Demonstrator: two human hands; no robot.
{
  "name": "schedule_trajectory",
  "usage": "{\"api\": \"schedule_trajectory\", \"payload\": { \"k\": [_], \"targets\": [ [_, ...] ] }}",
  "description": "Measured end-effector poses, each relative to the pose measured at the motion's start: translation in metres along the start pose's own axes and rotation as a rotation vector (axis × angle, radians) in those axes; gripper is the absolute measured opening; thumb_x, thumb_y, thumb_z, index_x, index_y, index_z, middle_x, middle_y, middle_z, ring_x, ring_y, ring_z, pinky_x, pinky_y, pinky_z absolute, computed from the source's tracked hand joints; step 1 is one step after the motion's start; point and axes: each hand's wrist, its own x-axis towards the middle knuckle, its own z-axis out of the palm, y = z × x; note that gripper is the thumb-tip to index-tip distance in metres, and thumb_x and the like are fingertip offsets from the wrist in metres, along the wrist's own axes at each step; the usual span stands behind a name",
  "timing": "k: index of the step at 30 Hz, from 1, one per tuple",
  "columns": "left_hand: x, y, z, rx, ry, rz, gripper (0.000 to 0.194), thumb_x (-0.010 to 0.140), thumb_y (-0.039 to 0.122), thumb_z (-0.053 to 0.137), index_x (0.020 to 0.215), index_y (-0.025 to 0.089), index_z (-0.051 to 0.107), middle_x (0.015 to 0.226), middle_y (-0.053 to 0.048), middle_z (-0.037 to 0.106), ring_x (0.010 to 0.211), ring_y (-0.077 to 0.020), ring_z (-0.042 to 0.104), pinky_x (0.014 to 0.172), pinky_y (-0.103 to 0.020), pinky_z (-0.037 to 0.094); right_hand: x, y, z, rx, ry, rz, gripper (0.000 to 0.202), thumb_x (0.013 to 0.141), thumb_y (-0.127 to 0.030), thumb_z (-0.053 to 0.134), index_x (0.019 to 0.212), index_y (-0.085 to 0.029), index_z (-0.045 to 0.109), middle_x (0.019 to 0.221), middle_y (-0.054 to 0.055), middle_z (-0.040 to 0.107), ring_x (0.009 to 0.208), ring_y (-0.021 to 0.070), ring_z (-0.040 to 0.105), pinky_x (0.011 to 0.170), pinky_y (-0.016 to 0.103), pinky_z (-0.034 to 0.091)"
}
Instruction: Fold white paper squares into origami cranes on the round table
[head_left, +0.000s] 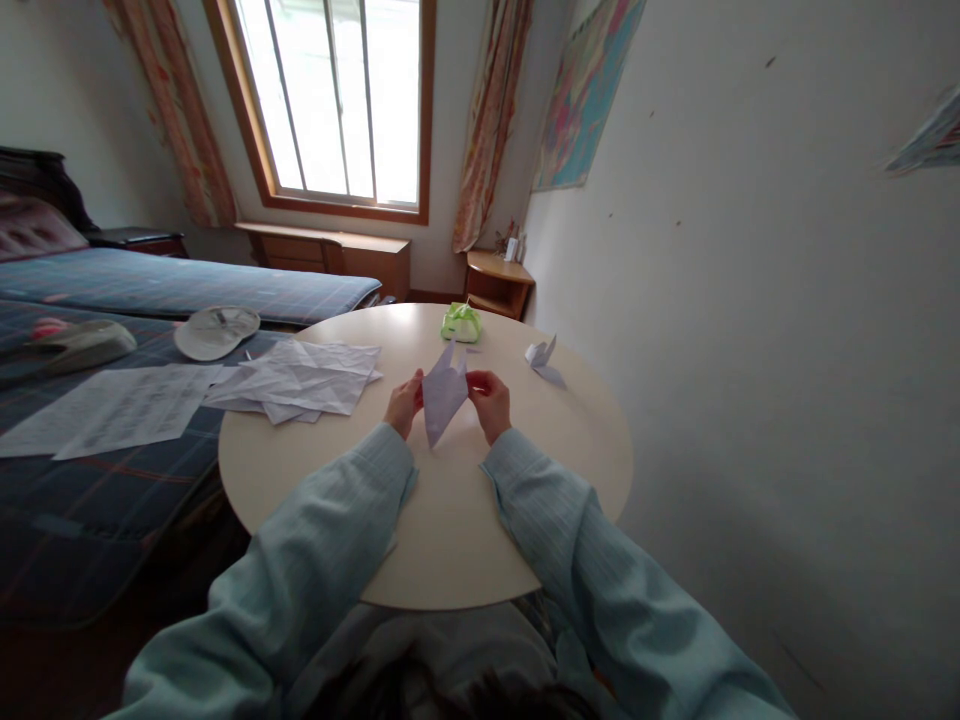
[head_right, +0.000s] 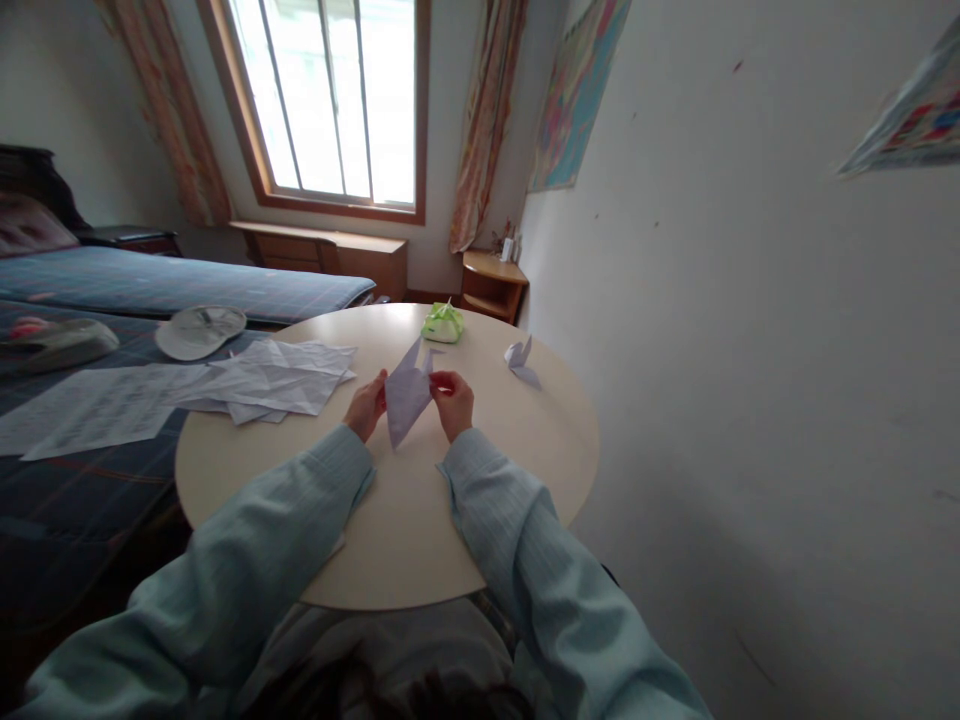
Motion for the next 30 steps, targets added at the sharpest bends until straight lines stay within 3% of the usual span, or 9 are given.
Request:
{"api": "schedule_trajectory", "payload": {
  "k": [6,11,15,19,30],
  "targets": [
    [-0.004,0.002,0.001,0.105,-0.025,0.054,0.041,0.046,0.044,0.068,0.073,0.014,0.063,0.064,-0.001,0.062,0.060,-0.0111,0.054,0.054,-0.021,0.039,0.001,0.003,0.001,0.032,-0.066,0.086,0.019,0.060,-0.031,0.056,0.071,-0.016,0.059,0.068,0.000,0.062,0.065,0.0117,0.055,0.064,0.026,0.044],
    [-0.010,0.008,0.003,0.159,-0.022,0.073,0.045,0.041,0.036,0.073,0.080,0.015,0.063,0.070,-0.002,0.062,0.061,-0.0118,0.054,0.060,-0.024,0.041,-0.001,0.001,0.004,0.131,-0.126,0.203,0.038,0.069,-0.048,0.043,0.070,-0.014,0.059,0.066,0.002,0.061,0.062,0.0112,0.055,0.062,0.025,0.044],
    [-0.013,0.010,0.006,0.210,-0.017,0.088,0.052,0.039,0.032,0.075,0.086,0.014,0.061,0.074,-0.003,0.061,0.064,-0.0131,0.054,0.062,-0.026,0.042,0.000,0.005,0.003,0.088,-0.171,0.130,0.025,0.059,-0.039,0.058,0.069,-0.016,0.058,0.066,-0.001,0.060,0.064,0.0116,0.054,0.065,0.025,0.043],
    [-0.015,0.010,0.008,0.216,-0.031,0.109,0.054,0.040,0.029,0.075,0.088,0.013,0.058,0.075,-0.003,0.060,0.066,-0.0129,0.054,0.064,-0.027,0.043,0.001,0.010,0.002,0.091,-0.179,0.108,0.020,0.057,-0.033,0.060,0.067,-0.016,0.056,0.064,-0.002,0.059,0.064,0.0117,0.053,0.065,0.025,0.043],
    [-0.010,0.006,0.006,0.225,-0.103,0.030,0.058,0.038,0.028,0.075,0.091,0.014,0.057,0.072,-0.001,0.059,0.062,-0.0115,0.053,0.059,-0.024,0.042,-0.001,0.007,0.003,0.102,-0.239,0.068,0.023,0.058,-0.038,0.058,0.067,-0.018,0.052,0.063,-0.003,0.057,0.062,0.0117,0.052,0.065,0.027,0.043]
  ]
}}
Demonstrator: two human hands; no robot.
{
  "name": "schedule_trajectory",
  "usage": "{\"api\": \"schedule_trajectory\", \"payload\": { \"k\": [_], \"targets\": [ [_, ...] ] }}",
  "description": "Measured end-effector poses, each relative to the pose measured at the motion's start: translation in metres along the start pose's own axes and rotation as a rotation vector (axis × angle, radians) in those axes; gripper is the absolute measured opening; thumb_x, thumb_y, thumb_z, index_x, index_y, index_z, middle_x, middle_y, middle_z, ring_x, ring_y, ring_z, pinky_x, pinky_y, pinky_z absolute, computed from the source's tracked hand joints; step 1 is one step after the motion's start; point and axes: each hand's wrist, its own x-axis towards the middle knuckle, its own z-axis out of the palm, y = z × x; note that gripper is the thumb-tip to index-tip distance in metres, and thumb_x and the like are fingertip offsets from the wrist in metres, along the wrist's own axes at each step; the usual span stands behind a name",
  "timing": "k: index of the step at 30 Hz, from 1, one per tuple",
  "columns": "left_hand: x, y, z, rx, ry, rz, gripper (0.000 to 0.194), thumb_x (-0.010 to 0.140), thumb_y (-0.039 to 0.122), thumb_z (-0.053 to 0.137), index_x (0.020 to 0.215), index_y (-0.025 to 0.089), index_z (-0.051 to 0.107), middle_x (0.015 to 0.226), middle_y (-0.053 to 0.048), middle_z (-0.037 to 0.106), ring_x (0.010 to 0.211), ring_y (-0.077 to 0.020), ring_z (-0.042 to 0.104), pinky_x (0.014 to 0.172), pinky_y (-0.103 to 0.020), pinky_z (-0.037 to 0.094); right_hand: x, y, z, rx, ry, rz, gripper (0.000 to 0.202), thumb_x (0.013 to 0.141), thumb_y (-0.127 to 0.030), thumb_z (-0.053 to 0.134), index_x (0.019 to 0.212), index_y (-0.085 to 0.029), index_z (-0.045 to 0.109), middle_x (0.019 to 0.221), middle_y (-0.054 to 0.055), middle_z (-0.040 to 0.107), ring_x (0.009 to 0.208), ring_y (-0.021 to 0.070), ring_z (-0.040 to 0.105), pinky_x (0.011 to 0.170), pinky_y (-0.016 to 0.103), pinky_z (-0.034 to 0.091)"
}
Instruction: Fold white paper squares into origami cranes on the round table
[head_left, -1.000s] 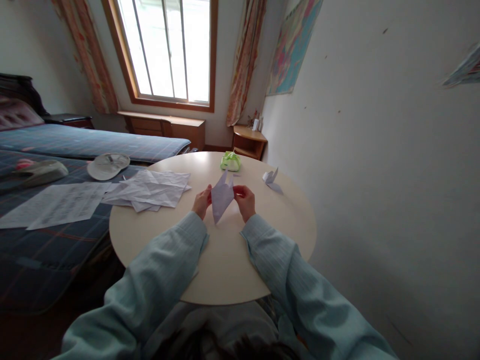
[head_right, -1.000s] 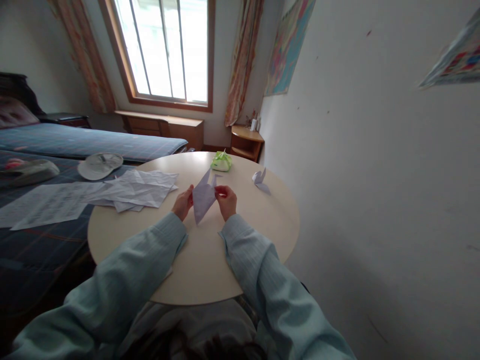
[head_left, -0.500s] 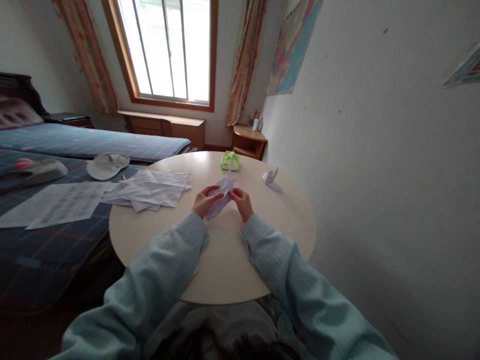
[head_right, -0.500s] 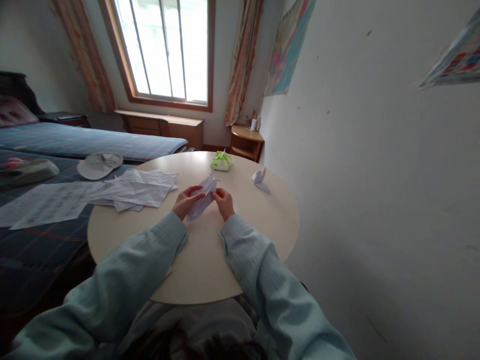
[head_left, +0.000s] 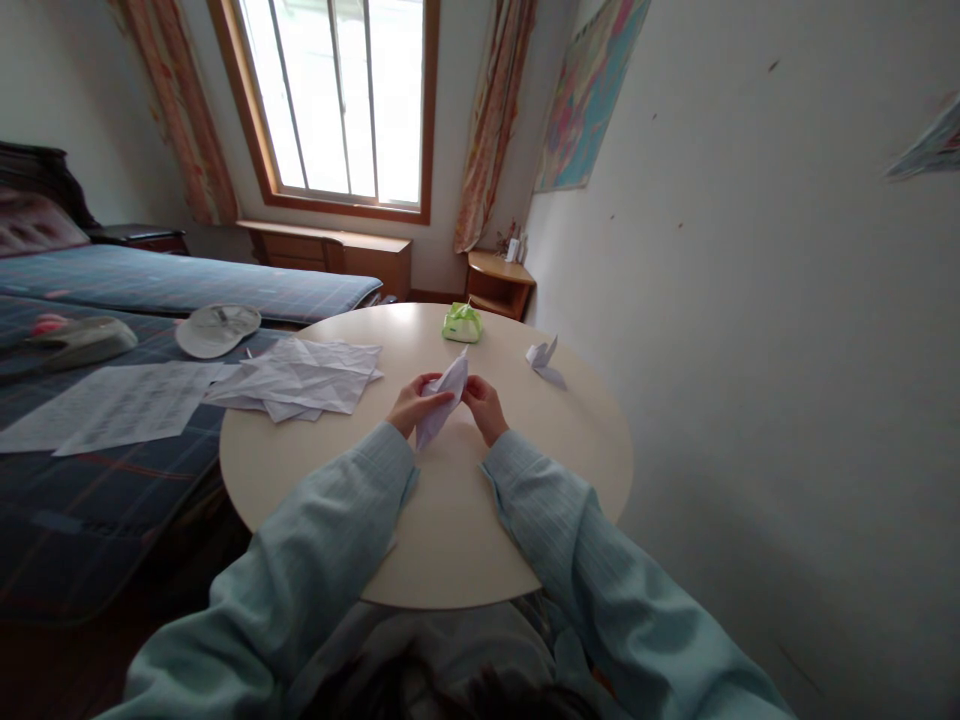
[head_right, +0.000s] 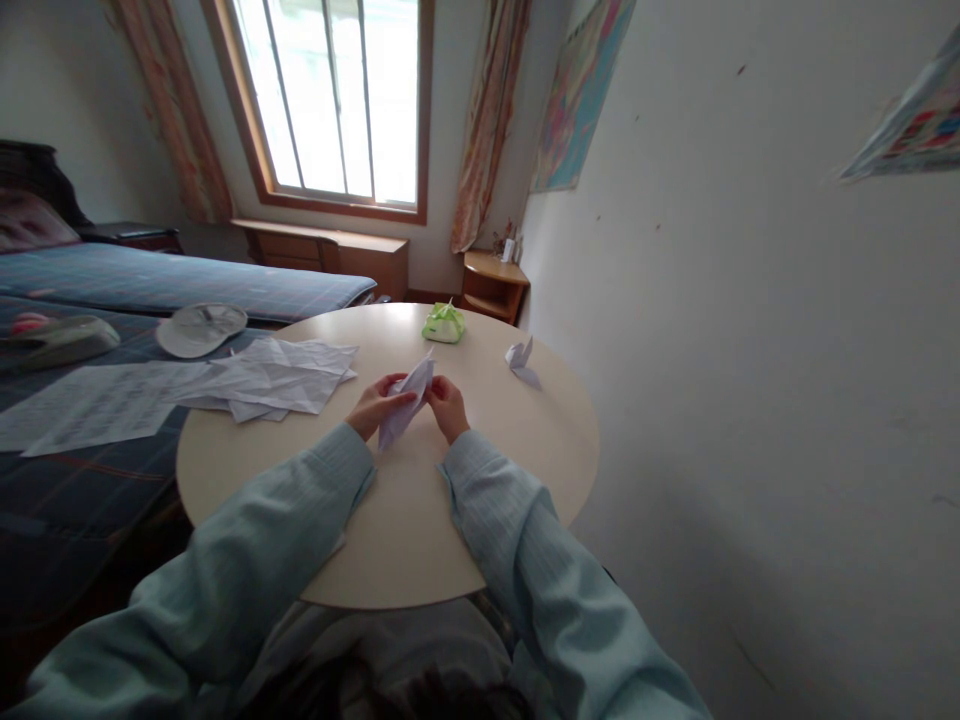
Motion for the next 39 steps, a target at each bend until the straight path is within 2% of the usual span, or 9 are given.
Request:
{"api": "schedule_trajectory", "payload": {
  "k": [4,8,13,17,21,26,31,39],
  "targets": [
    [0.001,0.000,0.000,-0.038,0.001,-0.009,0.051,0.042,0.030,0.073,0.087,0.014,0.057,0.069,0.000,0.059,0.059,-0.0110,0.053,0.058,-0.023,0.040,-0.001,-0.001,0.000,0.011,-0.010,-0.011,0.020,0.059,-0.035,0.057,0.067,-0.018,0.052,0.063,-0.003,0.056,0.060,0.0112,0.052,0.065,0.026,0.043],
    [0.005,-0.003,-0.001,-0.102,0.027,0.030,0.040,0.049,0.033,0.066,0.084,0.015,0.057,0.068,0.000,0.060,0.060,-0.0109,0.053,0.058,-0.022,0.040,-0.001,-0.003,0.000,-0.003,0.037,0.001,0.020,0.059,-0.036,0.056,0.066,-0.018,0.051,0.061,-0.003,0.055,0.061,0.0116,0.051,0.064,0.026,0.042],
    [0.014,-0.010,-0.007,-0.123,0.180,0.091,0.029,0.055,0.031,0.058,0.080,0.016,0.055,0.069,0.000,0.060,0.065,-0.0125,0.053,0.060,-0.023,0.040,-0.001,-0.008,-0.001,-0.018,0.135,0.005,0.016,0.060,-0.032,0.053,0.064,-0.017,0.052,0.059,-0.003,0.054,0.061,0.0114,0.048,0.061,0.024,0.040],
    [0.017,-0.015,-0.012,-0.121,0.252,0.144,0.022,0.053,0.027,0.058,0.071,0.015,0.057,0.065,0.001,0.059,0.061,-0.0116,0.052,0.058,-0.021,0.039,-0.001,-0.011,-0.003,-0.031,0.199,-0.003,0.015,0.062,-0.031,0.051,0.062,-0.016,0.053,0.058,-0.003,0.052,0.058,0.0101,0.045,0.059,0.023,0.037],
    [0.014,-0.014,-0.013,-0.154,0.255,0.178,0.021,0.050,0.024,0.059,0.068,0.014,0.058,0.063,0.000,0.060,0.059,-0.0119,0.053,0.056,-0.022,0.039,-0.001,-0.010,-0.004,-0.051,0.274,-0.001,0.015,0.061,-0.031,0.049,0.062,-0.016,0.052,0.058,-0.003,0.051,0.058,0.0100,0.044,0.057,0.022,0.035],
    [0.007,-0.009,-0.013,-0.223,0.186,0.255,0.017,0.046,0.020,0.061,0.062,0.015,0.057,0.069,-0.002,0.063,0.068,-0.0148,0.056,0.062,-0.024,0.040,0.001,-0.009,-0.006,-0.079,0.342,0.004,0.016,0.062,-0.031,0.048,0.063,-0.016,0.052,0.058,-0.003,0.050,0.058,0.0100,0.043,0.056,0.022,0.033],
    [0.006,-0.005,-0.012,-0.221,0.182,0.227,0.009,0.046,0.018,0.058,0.055,0.015,0.056,0.065,0.001,0.060,0.060,-0.0113,0.053,0.058,-0.022,0.039,0.001,-0.009,-0.007,-0.091,0.375,0.009,0.016,0.063,-0.031,0.047,0.063,-0.016,0.053,0.060,-0.003,0.051,0.059,0.0105,0.043,0.057,0.022,0.034],
    [0.003,0.000,-0.010,-0.274,0.198,0.199,0.012,0.044,0.013,0.055,0.055,0.015,0.056,0.055,0.004,0.056,0.050,-0.0082,0.049,0.049,-0.019,0.035,-0.001,-0.013,-0.006,-0.082,0.422,0.032,0.015,0.062,-0.031,0.049,0.063,-0.016,0.053,0.058,-0.004,0.052,0.058,0.0103,0.043,0.056,0.022,0.034]
  ]
}}
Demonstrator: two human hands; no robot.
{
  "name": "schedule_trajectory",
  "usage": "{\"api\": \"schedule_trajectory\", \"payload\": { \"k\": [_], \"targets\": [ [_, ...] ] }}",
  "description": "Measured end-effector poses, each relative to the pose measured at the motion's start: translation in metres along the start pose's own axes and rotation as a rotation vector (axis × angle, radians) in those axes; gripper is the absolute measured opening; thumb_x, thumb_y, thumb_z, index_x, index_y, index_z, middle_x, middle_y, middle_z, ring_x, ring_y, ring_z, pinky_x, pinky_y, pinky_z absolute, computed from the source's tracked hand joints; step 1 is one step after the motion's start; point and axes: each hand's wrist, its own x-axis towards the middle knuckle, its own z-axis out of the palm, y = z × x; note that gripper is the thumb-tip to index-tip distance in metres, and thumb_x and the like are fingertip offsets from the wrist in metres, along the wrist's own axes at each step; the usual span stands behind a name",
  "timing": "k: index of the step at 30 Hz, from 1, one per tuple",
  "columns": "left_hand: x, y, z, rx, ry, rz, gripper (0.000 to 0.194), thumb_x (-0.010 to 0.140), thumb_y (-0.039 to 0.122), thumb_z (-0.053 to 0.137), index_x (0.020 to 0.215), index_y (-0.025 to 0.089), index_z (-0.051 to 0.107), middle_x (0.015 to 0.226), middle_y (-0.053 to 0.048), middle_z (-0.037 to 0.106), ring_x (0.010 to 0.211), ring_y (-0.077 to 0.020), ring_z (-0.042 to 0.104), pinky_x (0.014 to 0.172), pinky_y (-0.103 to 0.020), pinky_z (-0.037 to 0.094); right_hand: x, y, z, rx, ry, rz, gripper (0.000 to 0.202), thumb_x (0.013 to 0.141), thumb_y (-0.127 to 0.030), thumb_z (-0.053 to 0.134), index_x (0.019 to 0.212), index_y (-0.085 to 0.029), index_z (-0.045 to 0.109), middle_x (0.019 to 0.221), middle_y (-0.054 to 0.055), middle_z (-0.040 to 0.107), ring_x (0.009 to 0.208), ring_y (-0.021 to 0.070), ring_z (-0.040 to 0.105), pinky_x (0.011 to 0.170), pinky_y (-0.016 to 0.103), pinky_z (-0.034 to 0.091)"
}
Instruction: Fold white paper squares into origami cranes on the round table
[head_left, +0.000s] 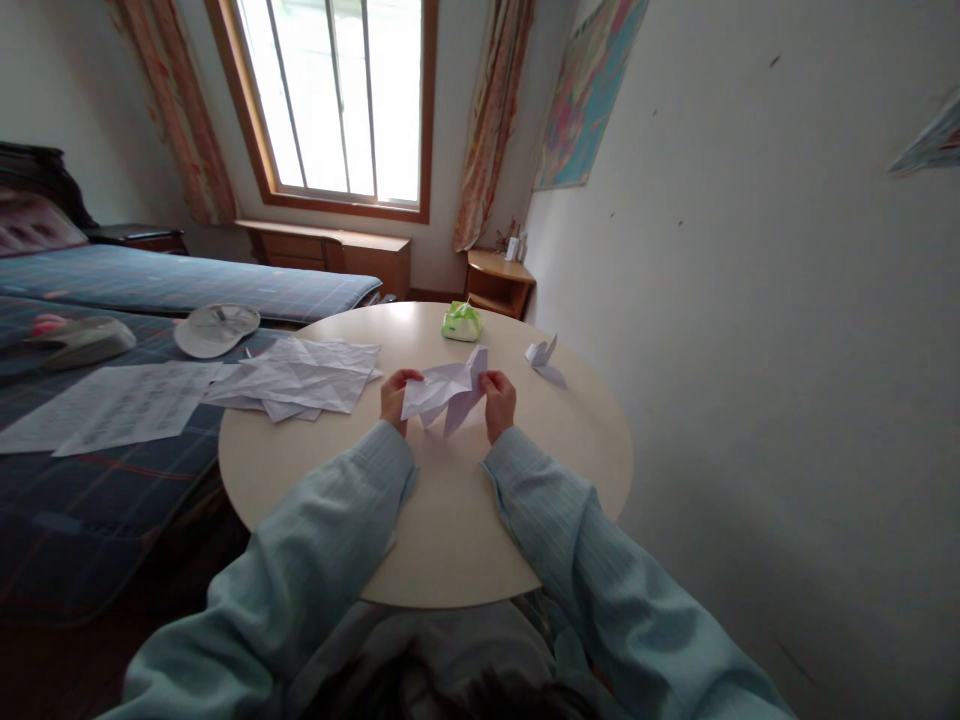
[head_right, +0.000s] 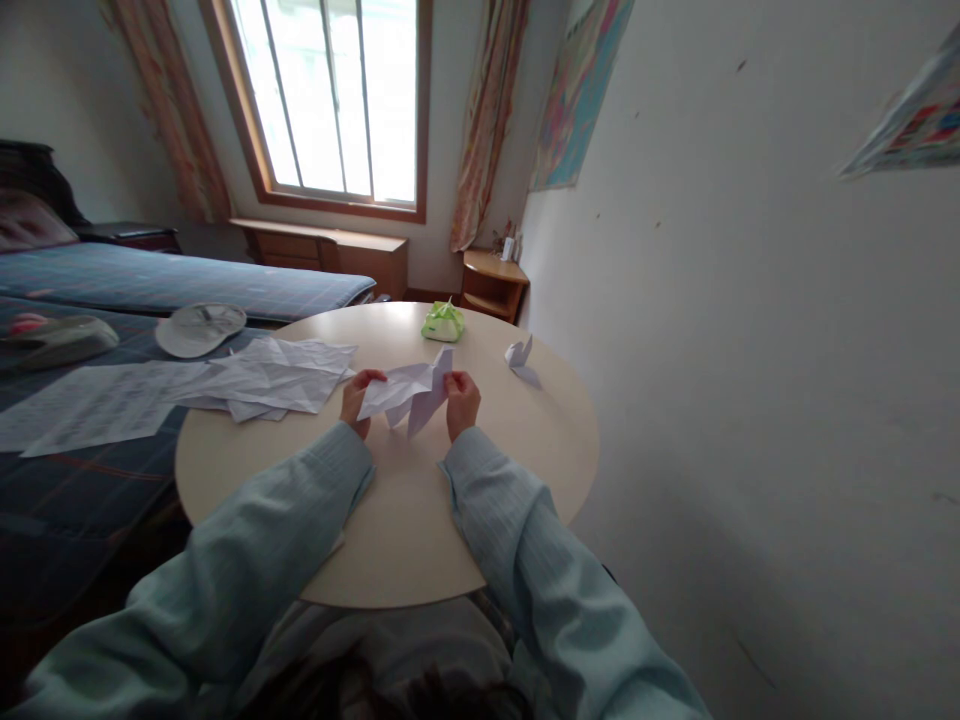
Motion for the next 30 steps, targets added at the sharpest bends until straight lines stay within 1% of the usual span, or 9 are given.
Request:
{"api": "schedule_trajectory", "payload": {
  "k": [4,7,11,15,19,23,24,27,30],
  "targets": [
    [-0.001,0.002,0.001,-0.010,-0.003,0.016,0.012,0.044,0.013,0.057,0.055,0.016,0.055,0.055,0.004,0.055,0.050,-0.0086,0.049,0.049,-0.019,0.036,0.003,0.002,-0.001,0.015,0.037,0.017,0.015,0.061,-0.030,0.049,0.061,-0.016,0.053,0.057,-0.004,0.051,0.058,0.0093,0.043,0.056,0.021,0.034],
    [-0.001,0.004,0.002,-0.015,-0.012,0.024,0.011,0.043,0.014,0.058,0.054,0.016,0.054,0.058,0.004,0.055,0.052,-0.0089,0.049,0.050,-0.020,0.036,0.008,0.006,-0.003,0.075,0.083,0.092,0.014,0.060,-0.030,0.049,0.061,-0.016,0.052,0.057,-0.004,0.050,0.057,0.0085,0.043,0.054,0.020,0.034],
    [0.000,0.003,0.003,-0.002,-0.018,0.049,0.008,0.043,0.015,0.057,0.051,0.015,0.054,0.072,0.002,0.056,0.060,-0.0097,0.051,0.054,-0.021,0.038,0.012,0.008,-0.006,0.160,0.124,0.194,0.012,0.059,-0.028,0.048,0.062,-0.016,0.050,0.058,-0.004,0.050,0.056,0.0081,0.045,0.050,0.019,0.037],
    [0.002,-0.002,0.000,0.119,0.012,0.094,0.006,0.047,0.017,0.057,0.053,0.015,0.056,0.082,-0.001,0.056,0.067,-0.0119,0.052,0.059,-0.023,0.040,0.012,0.008,-0.006,0.142,0.177,0.192,0.012,0.061,-0.028,0.046,0.063,-0.016,0.050,0.058,-0.004,0.050,0.052,0.0074,0.044,0.045,0.018,0.036],
    [0.006,-0.006,-0.003,0.231,0.075,0.117,0.019,0.049,0.019,0.060,0.068,0.016,0.057,0.079,-0.002,0.056,0.070,-0.0128,0.052,0.059,-0.024,0.041,0.013,0.009,-0.006,0.163,0.173,0.146,0.015,0.062,-0.030,0.047,0.066,-0.016,0.050,0.057,-0.004,0.049,0.049,0.0065,0.043,0.043,0.018,0.035],
    [0.008,-0.008,-0.003,0.222,0.143,0.004,0.030,0.048,0.024,0.065,0.075,0.015,0.054,0.071,-0.001,0.055,0.062,-0.0106,0.051,0.055,-0.022,0.040,0.012,0.007,-0.005,0.220,0.164,0.130,0.017,0.062,-0.032,0.049,0.068,-0.016,0.050,0.058,-0.004,0.050,0.051,0.0062,0.043,0.046,0.018,0.037],
    [0.007,-0.008,-0.002,0.210,0.114,-0.042,0.030,0.049,0.027,0.065,0.073,0.014,0.054,0.069,-0.001,0.056,0.061,-0.0103,0.051,0.055,-0.022,0.040,0.012,0.006,-0.005,0.231,0.153,0.129,0.018,0.062,-0.032,0.050,0.069,-0.015,0.050,0.059,-0.004,0.051,0.051,0.0063,0.044,0.047,0.019,0.038],
    [0.003,-0.007,0.001,0.181,-0.061,-0.171,0.030,0.051,0.037,0.066,0.068,0.014,0.057,0.067,-0.002,0.059,0.059,-0.0102,0.053,0.055,-0.023,0.040,0.009,0.003,-0.004,0.225,0.094,0.117,0.021,0.062,-0.035,0.051,0.070,-0.015,0.051,0.061,-0.004,0.052,0.054,0.0070,0.045,0.048,0.019,0.038],
    [0.000,-0.004,0.005,0.142,-0.141,-0.208,0.036,0.050,0.041,0.067,0.072,0.014,0.062,0.073,-0.004,0.061,0.064,-0.0113,0.054,0.059,-0.023,0.040,0.005,0.001,-0.002,0.170,0.044,0.075,0.021,0.062,-0.035,0.052,0.070,-0.015,0.053,0.062,-0.003,0.054,0.057,0.0074,0.046,0.048,0.019,0.037]
  ]
}}
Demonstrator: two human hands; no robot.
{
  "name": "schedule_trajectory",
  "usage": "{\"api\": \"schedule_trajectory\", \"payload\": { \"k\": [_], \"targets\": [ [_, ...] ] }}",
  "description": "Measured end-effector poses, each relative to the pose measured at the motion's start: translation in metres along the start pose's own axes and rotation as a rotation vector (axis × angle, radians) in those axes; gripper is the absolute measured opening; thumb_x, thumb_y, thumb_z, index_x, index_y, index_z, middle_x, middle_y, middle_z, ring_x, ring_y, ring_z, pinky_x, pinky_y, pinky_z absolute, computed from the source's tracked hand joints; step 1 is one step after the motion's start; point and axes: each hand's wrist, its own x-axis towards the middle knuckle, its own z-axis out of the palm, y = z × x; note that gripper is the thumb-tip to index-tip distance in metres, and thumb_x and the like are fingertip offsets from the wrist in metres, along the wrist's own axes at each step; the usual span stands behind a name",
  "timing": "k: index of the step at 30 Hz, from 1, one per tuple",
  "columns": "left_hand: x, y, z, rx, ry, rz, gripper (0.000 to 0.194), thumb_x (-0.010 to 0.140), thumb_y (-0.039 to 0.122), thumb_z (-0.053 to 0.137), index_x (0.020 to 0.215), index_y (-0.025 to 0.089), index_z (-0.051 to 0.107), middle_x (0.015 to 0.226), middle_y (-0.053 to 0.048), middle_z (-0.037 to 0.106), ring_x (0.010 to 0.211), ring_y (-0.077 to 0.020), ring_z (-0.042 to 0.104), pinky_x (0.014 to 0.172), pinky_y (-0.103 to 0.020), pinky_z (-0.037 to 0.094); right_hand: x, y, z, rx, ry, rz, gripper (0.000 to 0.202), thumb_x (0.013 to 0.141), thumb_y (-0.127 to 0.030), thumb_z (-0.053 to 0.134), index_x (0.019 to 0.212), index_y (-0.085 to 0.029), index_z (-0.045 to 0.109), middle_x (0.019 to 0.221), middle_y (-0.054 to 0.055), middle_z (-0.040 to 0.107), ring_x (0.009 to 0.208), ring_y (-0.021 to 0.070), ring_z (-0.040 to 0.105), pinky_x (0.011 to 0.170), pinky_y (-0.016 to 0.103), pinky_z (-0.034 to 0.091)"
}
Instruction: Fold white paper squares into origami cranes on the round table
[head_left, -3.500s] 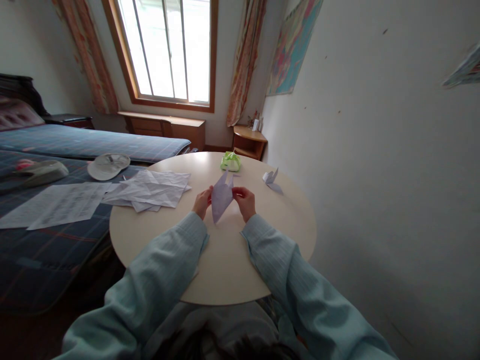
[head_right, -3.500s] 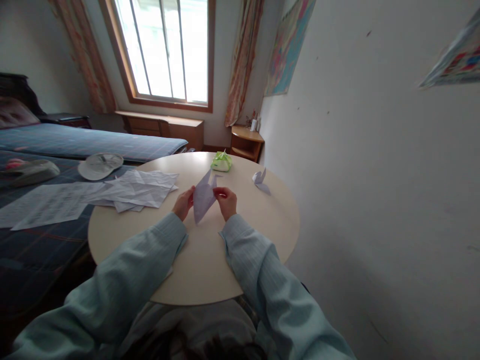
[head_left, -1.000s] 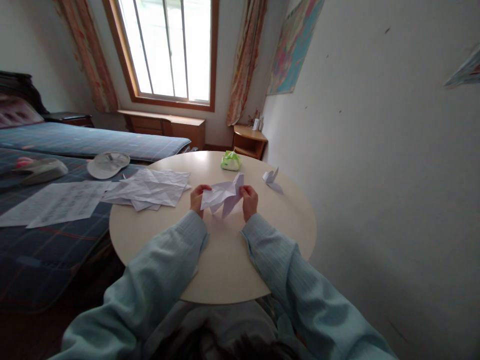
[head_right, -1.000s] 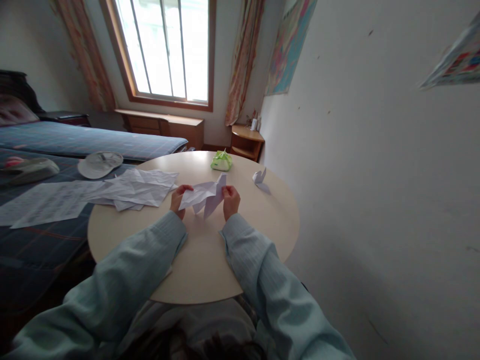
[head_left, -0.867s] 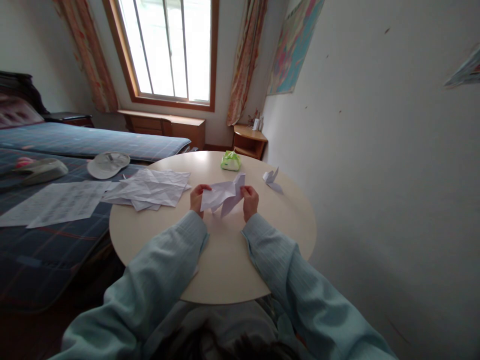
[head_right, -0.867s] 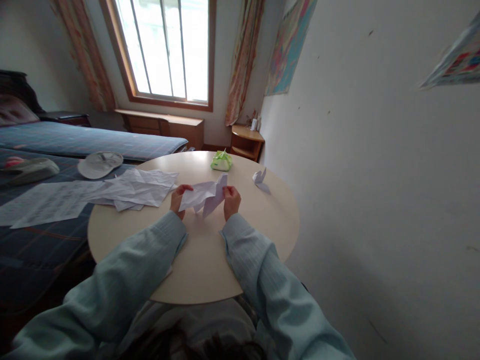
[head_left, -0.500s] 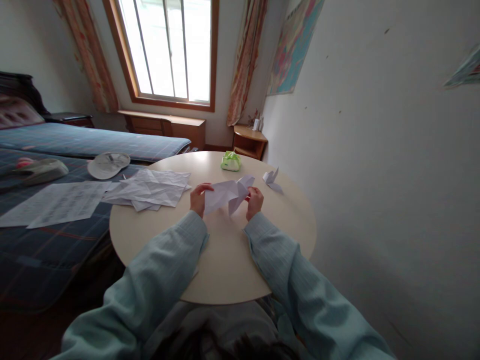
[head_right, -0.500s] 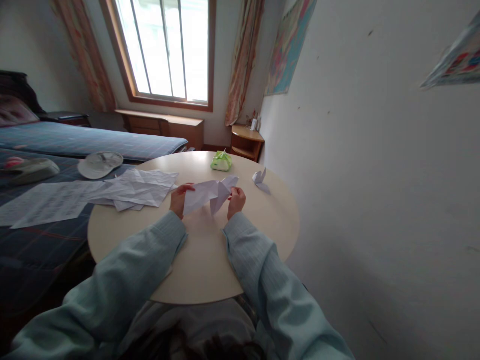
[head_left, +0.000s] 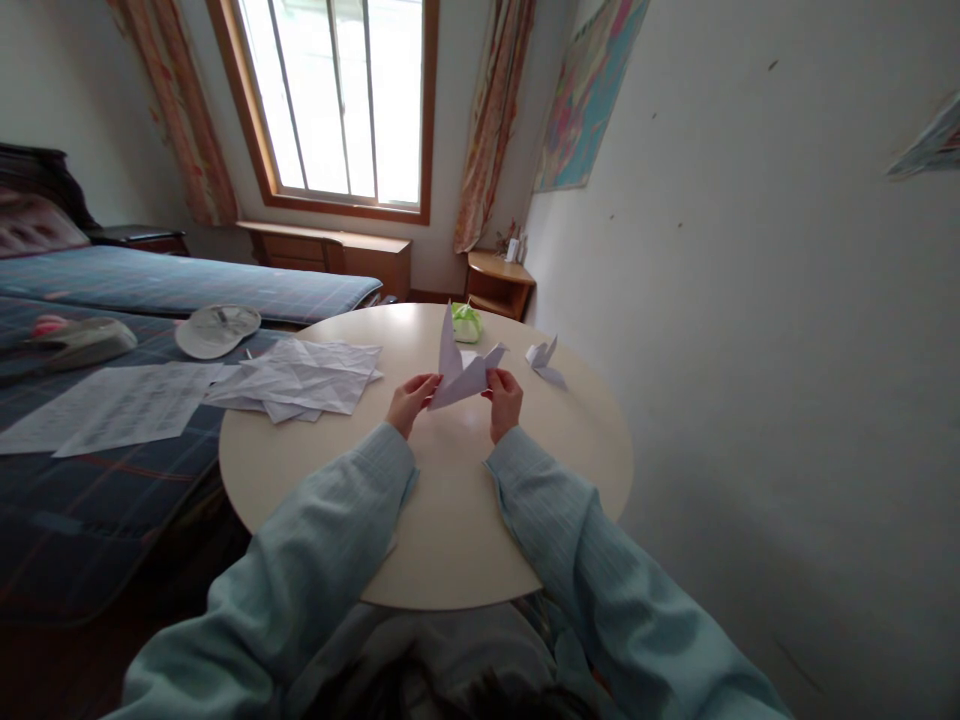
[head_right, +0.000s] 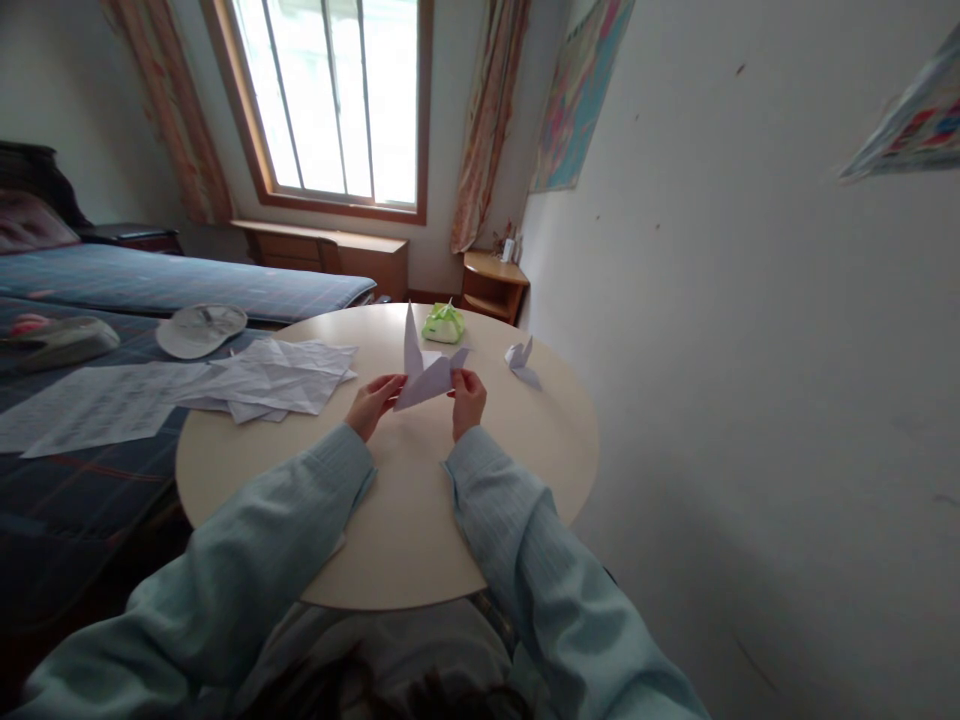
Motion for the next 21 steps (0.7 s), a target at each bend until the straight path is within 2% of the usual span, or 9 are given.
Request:
{"api": "schedule_trajectory", "payload": {
  "k": [6,10,14,17,21],
  "targets": [
    [0.000,0.006,0.004,-0.195,-0.088,-0.032,0.045,0.058,0.057,0.054,0.070,0.015,0.062,0.079,-0.007,0.063,0.074,-0.0152,0.057,0.063,-0.024,0.040,-0.003,0.000,0.002,-0.033,-0.061,-0.051,0.020,0.059,-0.032,0.056,0.069,-0.015,0.054,0.061,-0.003,0.055,0.058,0.0087,0.046,0.054,0.021,0.038],
    [-0.005,0.005,0.007,-0.100,-0.147,0.005,0.037,0.053,0.042,0.067,0.078,0.016,0.060,0.077,-0.003,0.062,0.069,-0.0136,0.056,0.058,-0.021,0.039,-0.003,0.001,0.002,-0.077,-0.075,-0.095,0.019,0.058,-0.031,0.058,0.067,-0.015,0.053,0.060,-0.003,0.054,0.059,0.0094,0.047,0.056,0.023,0.038],
    [-0.010,0.006,0.009,-0.040,-0.164,0.051,0.032,0.051,0.033,0.070,0.076,0.015,0.059,0.073,-0.001,0.061,0.069,-0.0135,0.055,0.058,-0.021,0.039,-0.005,-0.001,0.003,-0.065,-0.138,-0.120,0.017,0.056,-0.029,0.060,0.063,-0.015,0.051,0.058,-0.004,0.051,0.057,0.0085,0.046,0.057,0.022,0.038],
    [-0.010,0.007,0.009,-0.056,-0.114,0.053,0.029,0.052,0.031,0.068,0.073,0.015,0.057,0.067,0.001,0.060,0.064,-0.0124,0.054,0.057,-0.022,0.038,-0.007,0.000,0.005,0.018,-0.207,-0.069,0.016,0.057,-0.027,0.059,0.063,-0.016,0.050,0.058,-0.005,0.050,0.057,0.0076,0.045,0.058,0.022,0.038],
    [-0.010,0.009,0.009,-0.163,-0.097,0.041,0.022,0.053,0.028,0.064,0.067,0.015,0.053,0.062,0.003,0.058,0.060,-0.0114,0.054,0.053,-0.021,0.037,-0.007,0.001,0.006,0.150,-0.269,0.099,0.013,0.059,-0.026,0.055,0.062,-0.017,0.048,0.060,-0.005,0.052,0.060,0.0080,0.049,0.062,0.023,0.041]
  ]
}}
